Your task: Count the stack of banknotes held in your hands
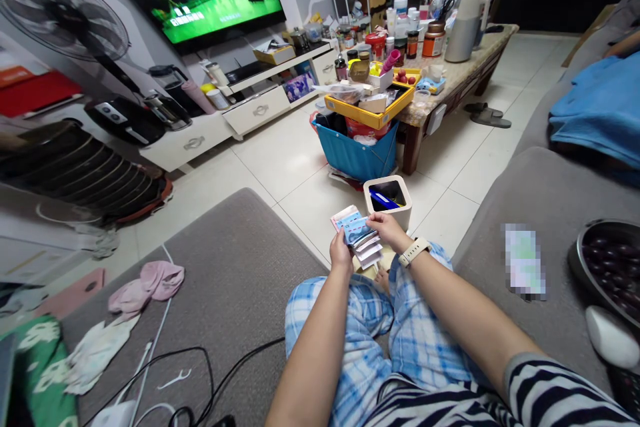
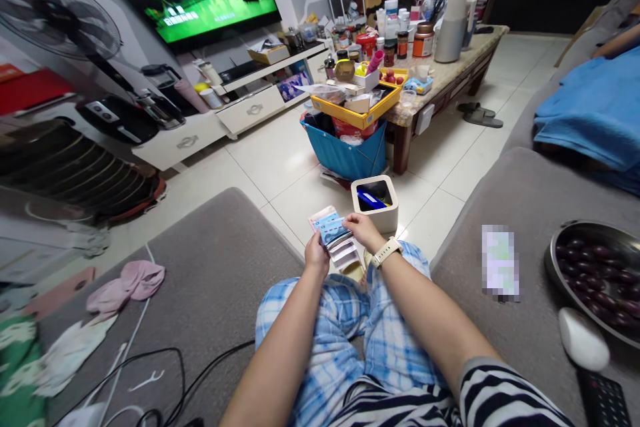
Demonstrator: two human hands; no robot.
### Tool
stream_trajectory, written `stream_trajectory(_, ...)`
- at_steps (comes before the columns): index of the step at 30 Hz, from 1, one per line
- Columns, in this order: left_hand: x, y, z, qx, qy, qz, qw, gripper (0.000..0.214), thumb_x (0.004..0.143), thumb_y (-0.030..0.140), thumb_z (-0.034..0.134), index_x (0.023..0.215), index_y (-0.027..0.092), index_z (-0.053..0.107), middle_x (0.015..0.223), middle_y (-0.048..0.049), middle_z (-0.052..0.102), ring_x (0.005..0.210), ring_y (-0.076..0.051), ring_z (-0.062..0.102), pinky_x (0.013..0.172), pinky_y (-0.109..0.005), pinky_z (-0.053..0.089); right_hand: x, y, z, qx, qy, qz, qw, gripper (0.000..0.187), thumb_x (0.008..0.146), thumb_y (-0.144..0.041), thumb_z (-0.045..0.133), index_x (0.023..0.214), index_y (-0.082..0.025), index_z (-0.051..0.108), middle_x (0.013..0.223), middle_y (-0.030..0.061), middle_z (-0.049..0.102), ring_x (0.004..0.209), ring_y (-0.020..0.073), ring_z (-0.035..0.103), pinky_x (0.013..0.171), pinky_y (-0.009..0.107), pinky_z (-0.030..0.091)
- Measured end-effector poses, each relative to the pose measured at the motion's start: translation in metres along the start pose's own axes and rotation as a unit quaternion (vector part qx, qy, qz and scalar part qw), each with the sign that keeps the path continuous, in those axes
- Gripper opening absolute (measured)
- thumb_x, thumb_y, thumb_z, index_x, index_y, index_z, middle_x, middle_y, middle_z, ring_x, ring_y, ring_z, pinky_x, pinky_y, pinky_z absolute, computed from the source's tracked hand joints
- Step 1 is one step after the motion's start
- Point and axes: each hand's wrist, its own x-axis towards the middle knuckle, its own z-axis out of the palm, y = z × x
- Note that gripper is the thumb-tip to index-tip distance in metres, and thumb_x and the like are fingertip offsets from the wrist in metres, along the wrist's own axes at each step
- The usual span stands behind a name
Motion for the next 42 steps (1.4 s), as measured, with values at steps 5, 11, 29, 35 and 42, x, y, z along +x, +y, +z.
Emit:
stream_trajectory(5,0.003,-0.002,-0.001,-0.014,-0.010,0.009,1.000,0.017,0.077,0.025,0.062,0.084,0.011,0.070,0.082,-0.0082,0.072,0.075,-0.019,0.069,0.084,-0.034,0.051,0.001,0.004,-0.001,-0.008,-0.002,-0.007,1.000,0.028,0.063,-0.041,0.071,0.067,-0.018,0.055,0.066,-0.0016,0.055,0.063,0.0135,0.049,0.065,0.028,0.037)
stream_trajectory(11,0.005,-0.004,-0.004,0.002,-0.013,0.013,1.000,0.018,0.075,0.027,0.065,0.084,0.012,0.069,0.084,-0.0089,0.072,0.077,-0.021,0.069,0.083,-0.035,0.050,0.003,0.005,-0.002,-0.011,-0.004,0.001,1.000,0.035,0.070,-0.051,0.068,0.066,-0.018,0.056,0.059,-0.0021,0.054,0.056,0.0127,0.045,0.058,0.027,0.034)
stream_trajectory(29,-0.003,0.001,-0.002,0.035,-0.028,0.004,0.999,0.023,0.067,0.023,0.071,0.088,0.013,0.069,0.084,-0.0071,0.071,0.072,-0.018,0.066,0.075,-0.032,0.051,-0.005,-0.004,0.000,-0.017,0.044,0.002,0.999,0.046,0.053,-0.035,0.081,0.084,-0.020,0.051,0.059,-0.0074,0.050,0.055,0.0124,0.048,0.056,0.027,0.036)
stream_trajectory(35,-0.005,0.003,0.000,0.045,-0.035,0.004,0.998,0.023,0.065,0.020,0.072,0.087,0.012,0.069,0.086,-0.0081,0.072,0.074,-0.018,0.067,0.076,-0.032,0.051,0.000,0.003,-0.002,-0.037,0.038,-0.009,0.999,0.031,0.061,-0.039,0.073,0.078,-0.018,0.055,0.070,-0.0021,0.055,0.064,0.0141,0.051,0.063,0.028,0.040)
stream_trajectory(42,-0.001,-0.001,-0.002,0.044,-0.025,0.000,0.999,0.024,0.068,0.030,0.071,0.083,0.012,0.067,0.076,-0.0051,0.069,0.067,-0.017,0.064,0.071,-0.030,0.050,0.000,0.003,-0.002,-0.038,0.015,-0.010,0.999,0.026,0.066,-0.041,0.067,0.068,-0.019,0.053,0.066,-0.0023,0.054,0.063,0.0139,0.049,0.064,0.028,0.037)
